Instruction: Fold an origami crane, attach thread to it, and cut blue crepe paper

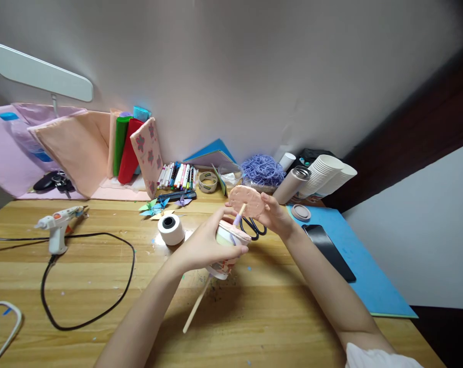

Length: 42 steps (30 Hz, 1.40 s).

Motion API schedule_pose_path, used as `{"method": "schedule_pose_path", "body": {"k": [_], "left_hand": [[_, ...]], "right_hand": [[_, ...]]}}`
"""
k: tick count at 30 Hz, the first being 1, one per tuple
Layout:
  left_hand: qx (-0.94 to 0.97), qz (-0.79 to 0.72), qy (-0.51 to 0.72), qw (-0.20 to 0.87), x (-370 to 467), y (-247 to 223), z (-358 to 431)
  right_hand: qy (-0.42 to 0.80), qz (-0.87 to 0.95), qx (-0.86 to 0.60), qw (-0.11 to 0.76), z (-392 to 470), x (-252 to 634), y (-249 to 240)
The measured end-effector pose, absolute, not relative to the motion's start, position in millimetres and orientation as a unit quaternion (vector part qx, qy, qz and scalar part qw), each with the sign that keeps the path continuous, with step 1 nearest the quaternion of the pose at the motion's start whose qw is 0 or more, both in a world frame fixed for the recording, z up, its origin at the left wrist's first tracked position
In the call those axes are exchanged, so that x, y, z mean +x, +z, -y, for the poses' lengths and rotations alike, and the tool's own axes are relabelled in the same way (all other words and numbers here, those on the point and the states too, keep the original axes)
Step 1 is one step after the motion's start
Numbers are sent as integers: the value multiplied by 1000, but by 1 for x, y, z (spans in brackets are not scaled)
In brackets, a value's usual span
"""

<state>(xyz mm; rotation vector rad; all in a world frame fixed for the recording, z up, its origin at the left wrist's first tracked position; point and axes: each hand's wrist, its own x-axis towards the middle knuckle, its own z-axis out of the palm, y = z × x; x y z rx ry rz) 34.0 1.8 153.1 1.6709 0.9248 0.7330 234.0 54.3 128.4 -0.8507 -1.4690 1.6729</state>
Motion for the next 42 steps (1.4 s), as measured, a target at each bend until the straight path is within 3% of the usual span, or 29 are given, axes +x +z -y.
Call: {"method": "schedule_pose_path", "body": {"k": [11, 20, 42], "left_hand": [[668, -386, 304, 559, 32, 151, -6], [670, -393, 357, 519, 37, 145, -9], [677, -306, 474, 473, 43, 114, -22]], "right_hand": [[572, 656, -326, 368, -58, 235, 135], [392, 772, -342, 366, -50, 221, 144], [144, 868, -276, 387, -40, 212, 171]]}}
